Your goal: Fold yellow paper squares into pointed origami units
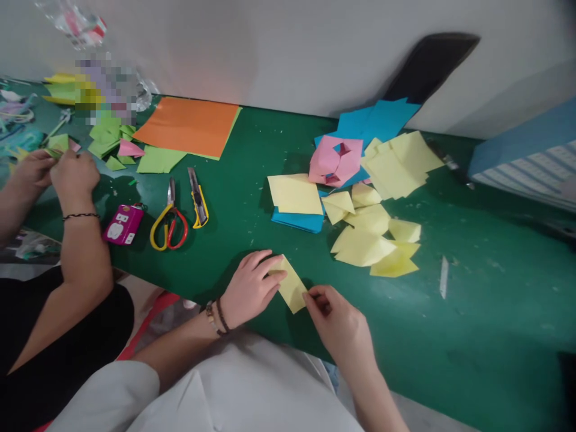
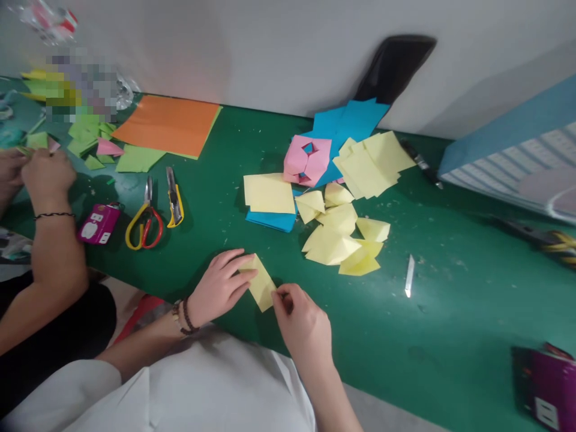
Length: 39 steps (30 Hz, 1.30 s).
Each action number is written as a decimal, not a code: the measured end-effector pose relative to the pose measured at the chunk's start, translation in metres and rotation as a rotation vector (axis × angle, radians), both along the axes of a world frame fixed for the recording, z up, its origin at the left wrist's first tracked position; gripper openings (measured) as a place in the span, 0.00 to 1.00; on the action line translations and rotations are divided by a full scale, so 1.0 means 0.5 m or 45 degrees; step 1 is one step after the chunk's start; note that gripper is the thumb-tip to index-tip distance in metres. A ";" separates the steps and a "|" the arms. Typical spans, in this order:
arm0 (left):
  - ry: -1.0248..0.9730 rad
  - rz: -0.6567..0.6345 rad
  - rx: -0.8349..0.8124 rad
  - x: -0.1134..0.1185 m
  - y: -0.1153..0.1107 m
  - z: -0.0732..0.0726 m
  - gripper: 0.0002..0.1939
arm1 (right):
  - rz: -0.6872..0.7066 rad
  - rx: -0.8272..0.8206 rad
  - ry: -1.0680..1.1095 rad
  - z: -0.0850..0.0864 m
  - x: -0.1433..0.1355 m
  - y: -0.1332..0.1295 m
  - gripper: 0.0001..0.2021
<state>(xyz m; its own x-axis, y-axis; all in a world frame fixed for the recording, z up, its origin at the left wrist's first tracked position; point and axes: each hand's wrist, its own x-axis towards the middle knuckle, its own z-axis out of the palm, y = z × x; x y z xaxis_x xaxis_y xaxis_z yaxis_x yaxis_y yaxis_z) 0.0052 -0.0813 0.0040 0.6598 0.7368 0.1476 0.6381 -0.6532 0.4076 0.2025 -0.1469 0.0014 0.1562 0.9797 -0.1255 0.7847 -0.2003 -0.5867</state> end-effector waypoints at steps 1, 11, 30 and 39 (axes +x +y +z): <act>0.000 0.001 0.008 0.003 -0.001 0.003 0.14 | 0.011 0.033 0.023 0.003 -0.002 0.001 0.14; -0.367 -0.096 0.035 0.018 -0.004 0.018 0.09 | 0.084 0.190 0.257 0.056 -0.005 -0.027 0.08; -0.105 -0.539 -0.094 -0.032 0.056 0.006 0.10 | 0.810 0.641 -0.204 -0.008 0.062 0.004 0.13; -0.256 -0.177 -0.076 -0.041 -0.015 -0.003 0.06 | 0.557 0.593 -0.043 -0.014 0.043 0.014 0.06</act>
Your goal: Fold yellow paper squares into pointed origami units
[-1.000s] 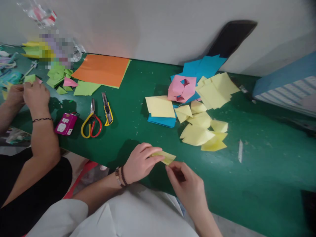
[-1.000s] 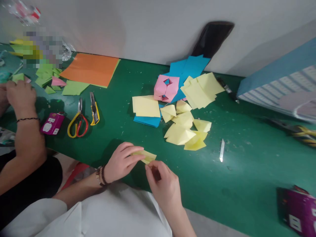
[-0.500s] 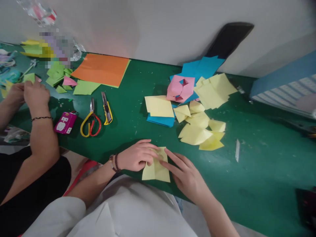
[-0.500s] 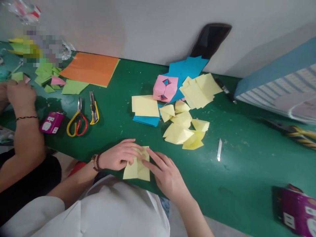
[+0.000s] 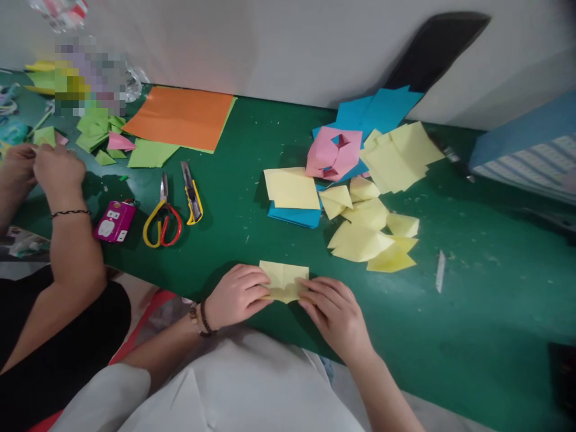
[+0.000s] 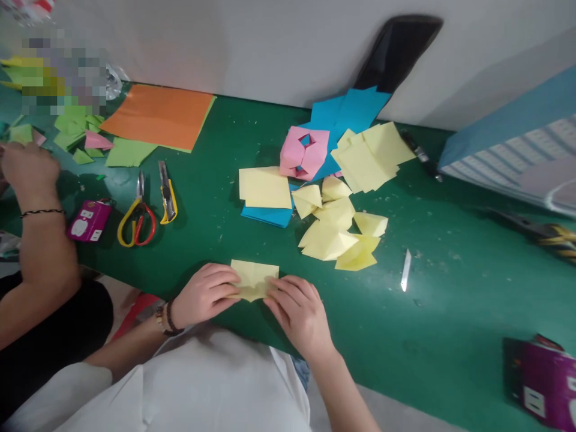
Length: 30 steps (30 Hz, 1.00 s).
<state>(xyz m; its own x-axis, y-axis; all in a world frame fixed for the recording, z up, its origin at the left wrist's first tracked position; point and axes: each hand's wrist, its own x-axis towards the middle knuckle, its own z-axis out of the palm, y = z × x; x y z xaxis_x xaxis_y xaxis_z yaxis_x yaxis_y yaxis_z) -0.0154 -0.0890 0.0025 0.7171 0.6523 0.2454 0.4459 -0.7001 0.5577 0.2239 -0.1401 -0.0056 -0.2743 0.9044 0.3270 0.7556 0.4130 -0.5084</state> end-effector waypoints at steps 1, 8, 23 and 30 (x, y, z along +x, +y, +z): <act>-0.016 0.078 -0.056 0.007 -0.004 -0.001 0.06 | -0.058 -0.014 0.016 0.000 -0.008 0.004 0.06; -0.004 0.337 -0.091 0.035 -0.005 -0.001 0.15 | -0.341 -0.070 -0.089 -0.004 -0.047 0.032 0.06; 0.136 0.343 -0.099 0.046 0.005 -0.001 0.09 | -0.359 -0.050 -0.176 -0.009 -0.053 0.039 0.06; 0.133 0.349 -0.111 0.045 0.007 0.000 0.09 | -0.367 -0.050 -0.218 -0.008 -0.054 0.041 0.06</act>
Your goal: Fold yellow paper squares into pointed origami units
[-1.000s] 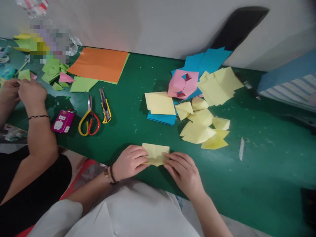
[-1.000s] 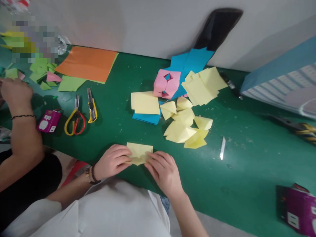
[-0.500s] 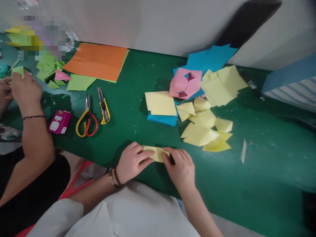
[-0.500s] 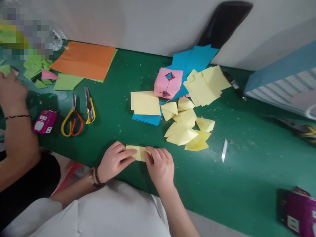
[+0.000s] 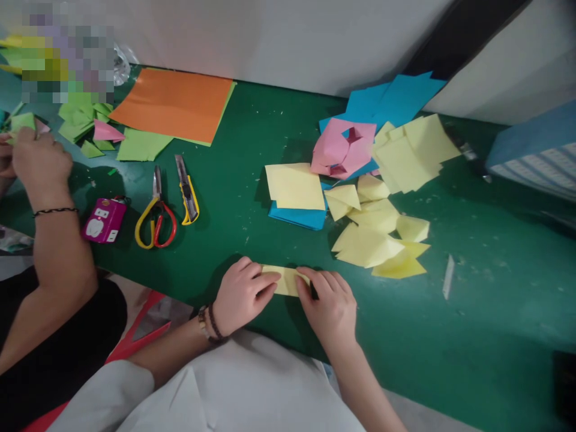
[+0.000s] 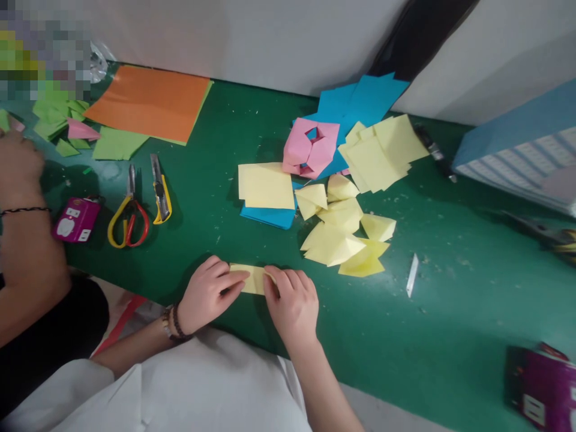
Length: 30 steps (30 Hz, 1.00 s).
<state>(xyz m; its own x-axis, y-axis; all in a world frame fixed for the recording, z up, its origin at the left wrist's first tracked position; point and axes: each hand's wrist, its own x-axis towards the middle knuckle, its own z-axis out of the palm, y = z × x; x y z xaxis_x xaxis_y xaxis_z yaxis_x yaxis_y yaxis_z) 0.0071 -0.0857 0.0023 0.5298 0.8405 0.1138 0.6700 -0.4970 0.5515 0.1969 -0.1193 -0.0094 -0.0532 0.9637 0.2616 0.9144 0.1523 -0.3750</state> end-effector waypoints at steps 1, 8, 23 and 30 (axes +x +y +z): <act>-0.002 0.001 0.002 0.000 0.000 0.000 0.09 | -0.002 -0.002 -0.007 0.000 -0.001 0.001 0.06; 0.006 -0.002 -0.002 0.001 0.003 0.001 0.09 | -0.012 0.000 -0.035 0.002 -0.004 0.003 0.06; 0.031 0.013 -0.007 0.001 0.004 0.004 0.10 | -0.018 0.038 -0.001 -0.001 -0.004 0.006 0.04; 0.027 0.020 -0.010 0.003 0.001 -0.001 0.10 | -0.026 0.036 -0.001 -0.002 -0.005 0.005 0.06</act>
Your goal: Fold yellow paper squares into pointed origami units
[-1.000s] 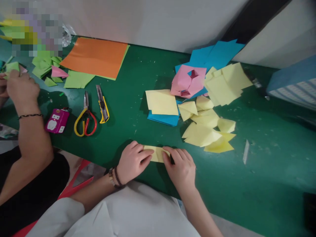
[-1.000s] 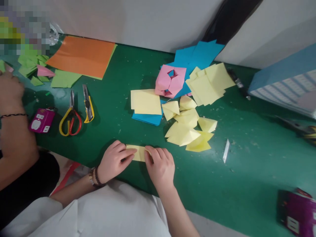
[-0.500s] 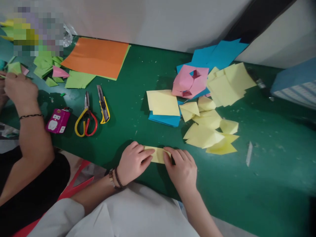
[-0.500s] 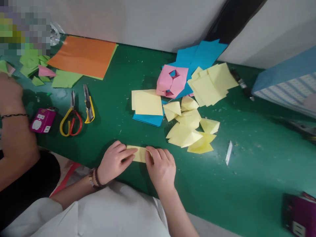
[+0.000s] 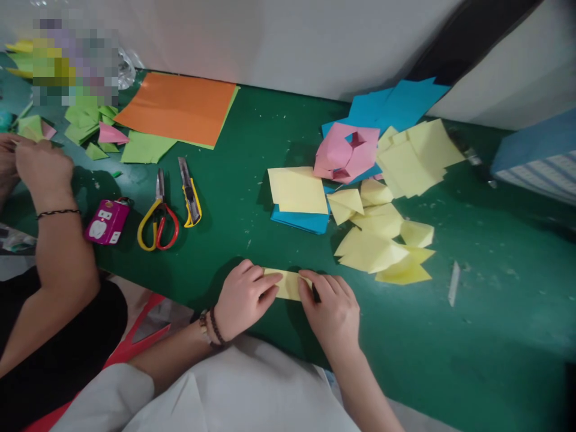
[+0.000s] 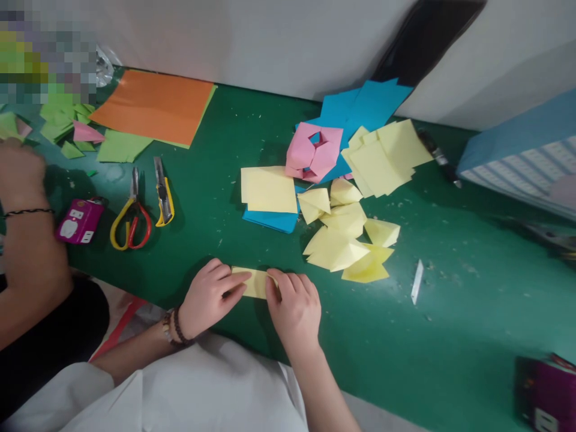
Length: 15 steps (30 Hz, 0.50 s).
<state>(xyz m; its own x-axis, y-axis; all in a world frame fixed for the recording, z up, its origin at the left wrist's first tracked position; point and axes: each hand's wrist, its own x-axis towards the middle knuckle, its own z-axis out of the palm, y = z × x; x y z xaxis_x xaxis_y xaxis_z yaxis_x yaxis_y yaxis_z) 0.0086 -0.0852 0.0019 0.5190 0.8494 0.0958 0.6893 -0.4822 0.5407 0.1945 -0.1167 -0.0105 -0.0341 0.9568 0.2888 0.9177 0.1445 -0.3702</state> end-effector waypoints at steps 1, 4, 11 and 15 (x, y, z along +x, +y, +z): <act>0.002 0.001 0.001 0.000 -0.001 -0.001 0.10 | 0.001 -0.002 -0.001 0.000 0.000 0.000 0.06; 0.022 -0.003 0.007 0.000 -0.003 -0.001 0.10 | 0.005 -0.005 -0.003 0.001 0.000 0.000 0.05; 0.056 0.050 0.011 -0.002 -0.013 -0.003 0.12 | 0.005 -0.014 0.005 0.002 -0.001 0.002 0.06; 0.117 0.047 0.070 -0.001 -0.018 -0.003 0.12 | 0.004 -0.009 0.005 0.002 0.000 0.002 0.06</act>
